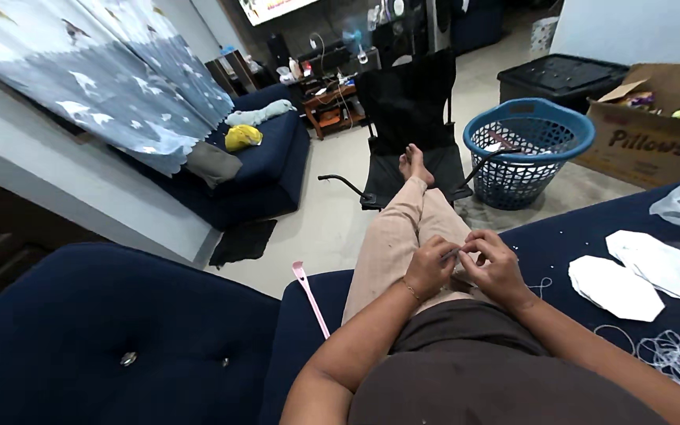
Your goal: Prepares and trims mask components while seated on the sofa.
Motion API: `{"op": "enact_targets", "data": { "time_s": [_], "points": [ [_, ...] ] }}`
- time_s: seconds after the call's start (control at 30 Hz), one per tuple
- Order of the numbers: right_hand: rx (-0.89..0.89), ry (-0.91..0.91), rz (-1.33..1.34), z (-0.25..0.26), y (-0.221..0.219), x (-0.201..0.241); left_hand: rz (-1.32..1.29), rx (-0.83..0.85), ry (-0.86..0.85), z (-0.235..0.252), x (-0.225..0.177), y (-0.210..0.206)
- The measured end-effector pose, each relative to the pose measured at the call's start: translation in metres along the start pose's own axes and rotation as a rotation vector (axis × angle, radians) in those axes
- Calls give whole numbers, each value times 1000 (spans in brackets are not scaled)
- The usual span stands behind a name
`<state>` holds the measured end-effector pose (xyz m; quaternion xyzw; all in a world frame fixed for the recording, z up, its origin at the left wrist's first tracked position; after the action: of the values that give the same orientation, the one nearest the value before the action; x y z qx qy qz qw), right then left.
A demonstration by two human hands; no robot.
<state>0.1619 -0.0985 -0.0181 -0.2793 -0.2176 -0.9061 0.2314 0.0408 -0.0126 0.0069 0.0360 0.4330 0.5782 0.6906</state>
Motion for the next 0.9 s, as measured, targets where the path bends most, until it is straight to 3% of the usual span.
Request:
{"op": "enact_targets", "data": {
  "time_s": [0.1,0.17,0.3,0.4,0.5,0.6,0.77,0.9],
  "points": [
    [-15,-136,138,1,5,-8,-15,-7,-12,0,0,2],
    [-1,-338,210,2,8,-16,-1,-18,-53,-1,1,2],
    [233,-780,347,2,6,-28,38,-45,-207,-1,-6,3],
    [353,-924,483,0,2,-27,67,-34,-318,-4,-9,1],
    [338,-974,537,0,1,-28,89,-27,-387,-6,-13,-1],
    [239,-955,545,0,4,-35,107,-4,-352,-4,-12,0],
    [84,-889,497,2,9,-40,-78,129,-28,1,4,0],
    [-23,-719,411,2,13,-44,-330,172,248,0,13,-4]
  ]
}}
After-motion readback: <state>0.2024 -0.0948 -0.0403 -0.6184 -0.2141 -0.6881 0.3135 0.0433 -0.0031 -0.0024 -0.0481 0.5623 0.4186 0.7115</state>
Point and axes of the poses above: each hand's wrist, its own z-axis towards the middle knuckle, its own y-axis out of the back of the hand, x = y × z, the point moved 5 cm from there along z, towards the middle knuckle, and after that the axes turned 8 degrees about -x, right-handed, at the moved point
